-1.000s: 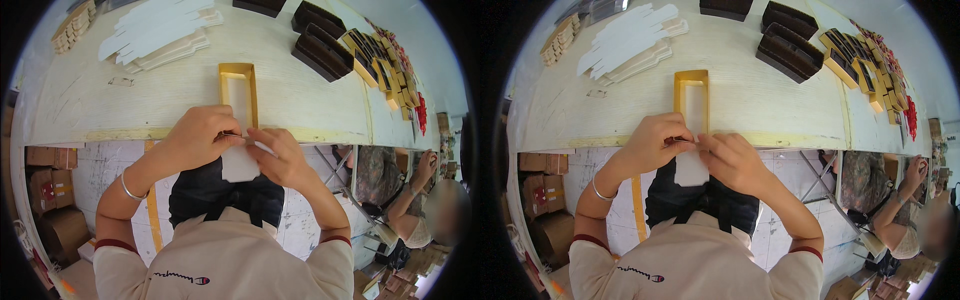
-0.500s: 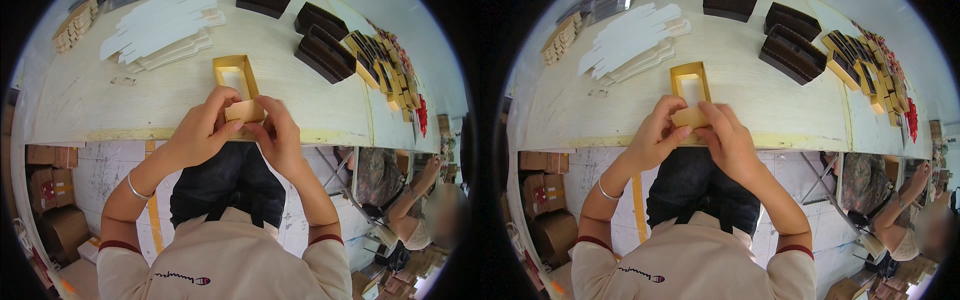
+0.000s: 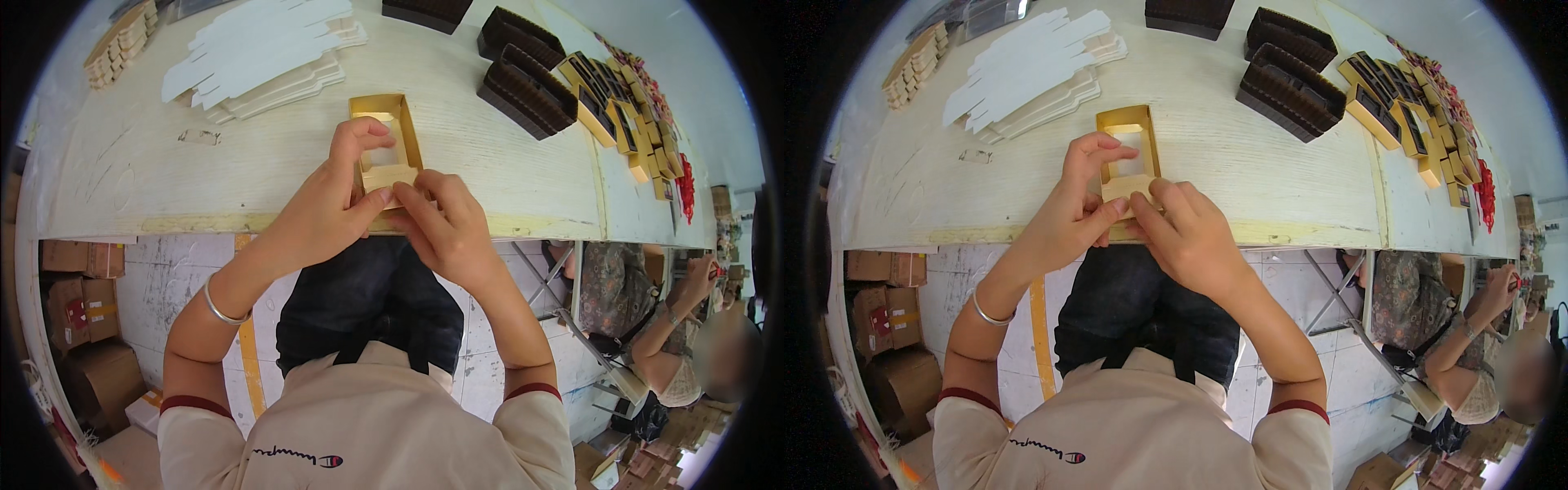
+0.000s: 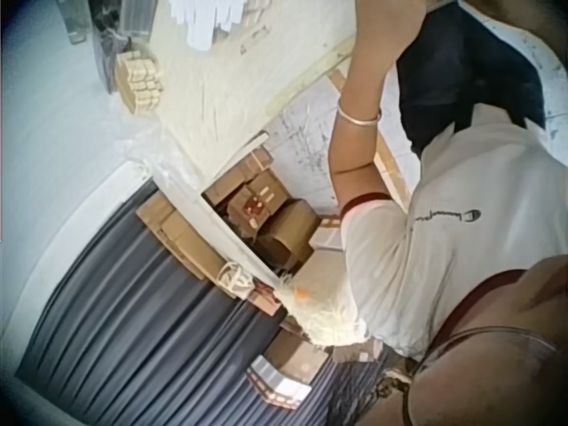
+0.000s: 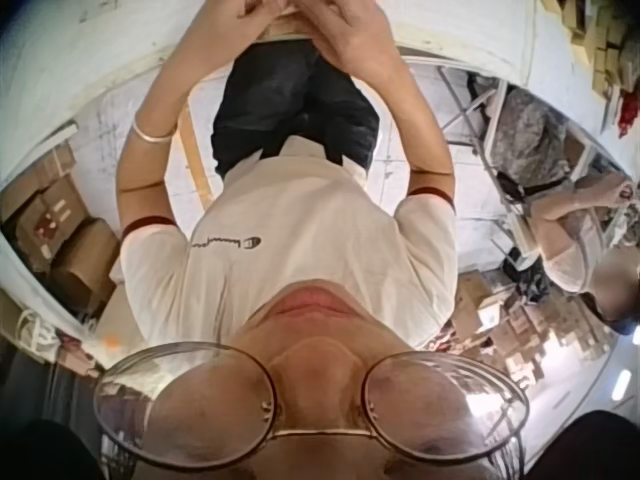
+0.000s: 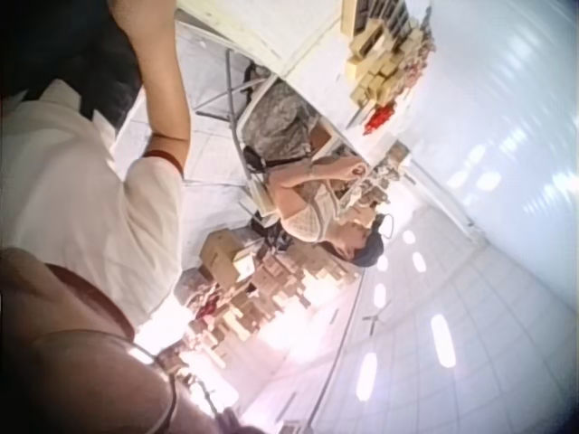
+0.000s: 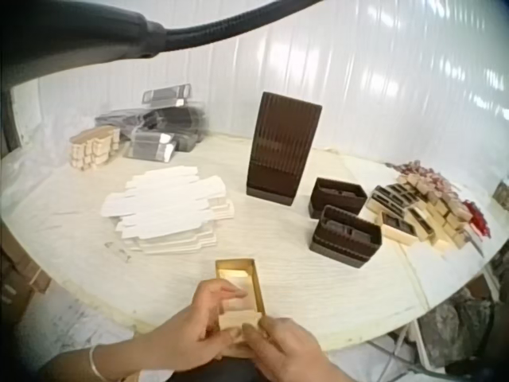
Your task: The person folds flat white cardboard pieces into rectangular boxes and inserts black plastic trays into them. The person repeats this process multiple times, stacking the completed boxes on the table.
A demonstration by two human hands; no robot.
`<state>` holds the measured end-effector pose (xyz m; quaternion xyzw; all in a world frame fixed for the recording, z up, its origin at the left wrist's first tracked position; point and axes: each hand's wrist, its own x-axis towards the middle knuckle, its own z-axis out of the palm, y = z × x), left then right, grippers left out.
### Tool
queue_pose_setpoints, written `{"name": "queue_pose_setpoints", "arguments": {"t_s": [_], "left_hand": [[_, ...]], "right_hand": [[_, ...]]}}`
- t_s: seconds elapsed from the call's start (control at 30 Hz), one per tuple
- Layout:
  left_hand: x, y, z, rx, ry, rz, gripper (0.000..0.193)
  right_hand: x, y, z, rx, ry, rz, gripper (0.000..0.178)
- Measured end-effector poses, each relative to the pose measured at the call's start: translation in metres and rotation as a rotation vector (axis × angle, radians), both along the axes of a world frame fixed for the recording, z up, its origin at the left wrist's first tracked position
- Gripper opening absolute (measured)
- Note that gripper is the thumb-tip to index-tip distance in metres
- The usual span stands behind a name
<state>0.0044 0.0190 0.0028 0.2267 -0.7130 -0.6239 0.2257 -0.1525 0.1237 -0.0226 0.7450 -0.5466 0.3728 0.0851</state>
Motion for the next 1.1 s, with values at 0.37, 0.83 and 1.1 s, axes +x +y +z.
{"name": "queue_pose_setpoints", "arguments": {"t_s": [0.37,0.83,1.1], "left_hand": [[0.010,0.000,-0.001,-0.782,-0.236,-0.024,0.011],[0.018,-0.037,0.017,-1.166,-0.356,-0.311,0.027],[0.014,-0.036,0.024,-0.968,-0.180,-0.198,0.065]], "right_hand": [[0.001,-0.009,0.028,0.512,-0.062,-0.011,0.014],[-0.006,0.007,0.031,-0.033,-0.038,-0.025,0.028],[-0.161,-0.007,0.061,0.146,0.307,-0.503,0.012]]}}
